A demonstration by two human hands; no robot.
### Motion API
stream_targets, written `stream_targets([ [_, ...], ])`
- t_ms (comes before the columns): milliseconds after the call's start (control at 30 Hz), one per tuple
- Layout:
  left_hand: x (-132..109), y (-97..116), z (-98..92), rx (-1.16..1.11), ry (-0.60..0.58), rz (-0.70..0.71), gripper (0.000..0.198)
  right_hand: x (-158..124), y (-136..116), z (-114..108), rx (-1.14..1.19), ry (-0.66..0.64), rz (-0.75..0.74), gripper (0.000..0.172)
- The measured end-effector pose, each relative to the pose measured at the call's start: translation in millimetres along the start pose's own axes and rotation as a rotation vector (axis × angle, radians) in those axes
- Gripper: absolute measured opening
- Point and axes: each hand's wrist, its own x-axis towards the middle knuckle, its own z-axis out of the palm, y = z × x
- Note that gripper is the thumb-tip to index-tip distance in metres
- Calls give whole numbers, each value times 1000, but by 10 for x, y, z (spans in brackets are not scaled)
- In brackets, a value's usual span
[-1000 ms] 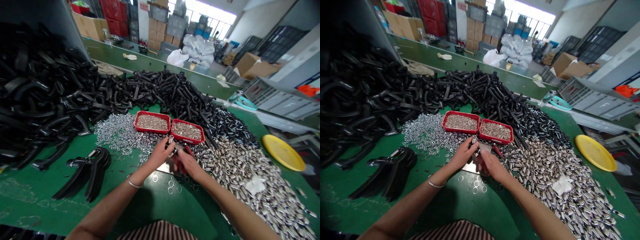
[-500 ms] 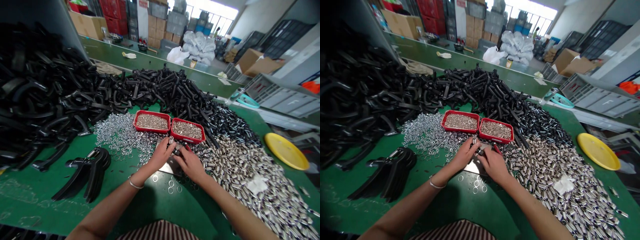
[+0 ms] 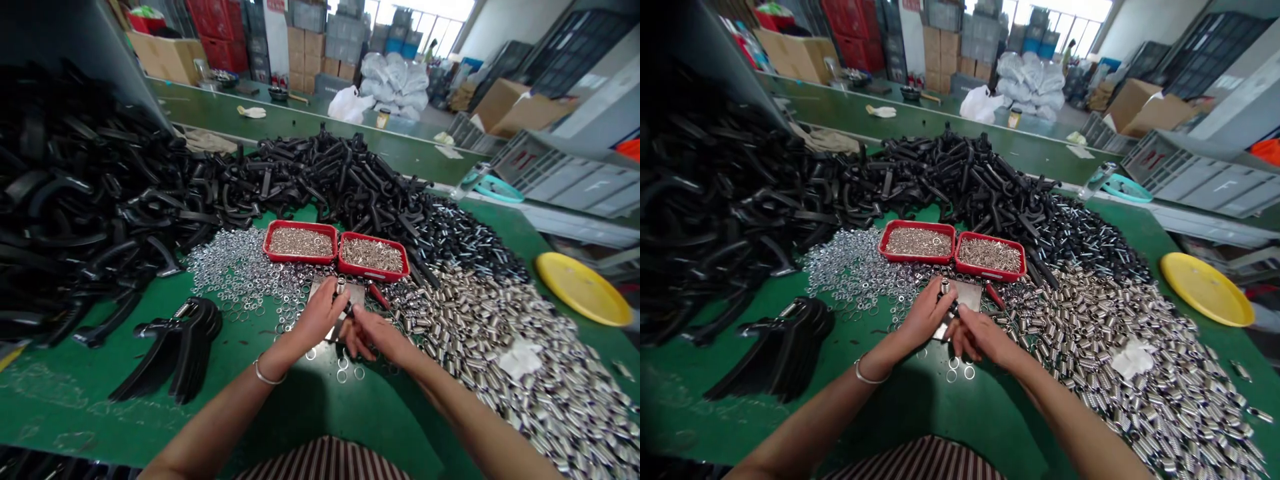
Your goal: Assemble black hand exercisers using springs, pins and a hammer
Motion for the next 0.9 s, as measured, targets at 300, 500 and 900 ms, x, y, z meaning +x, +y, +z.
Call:
stream_targets([
  [300,68,46,0,247,-236,87,17,-153,24,-95,-8,-66,17,59],
  [500,280,-70,123,593,-426,232,22,-542,168,-334,-399,215,-65,29],
  [900,1661,114,343,903,-389,53,9,-1138,909,-298,-696,536,-52,28],
])
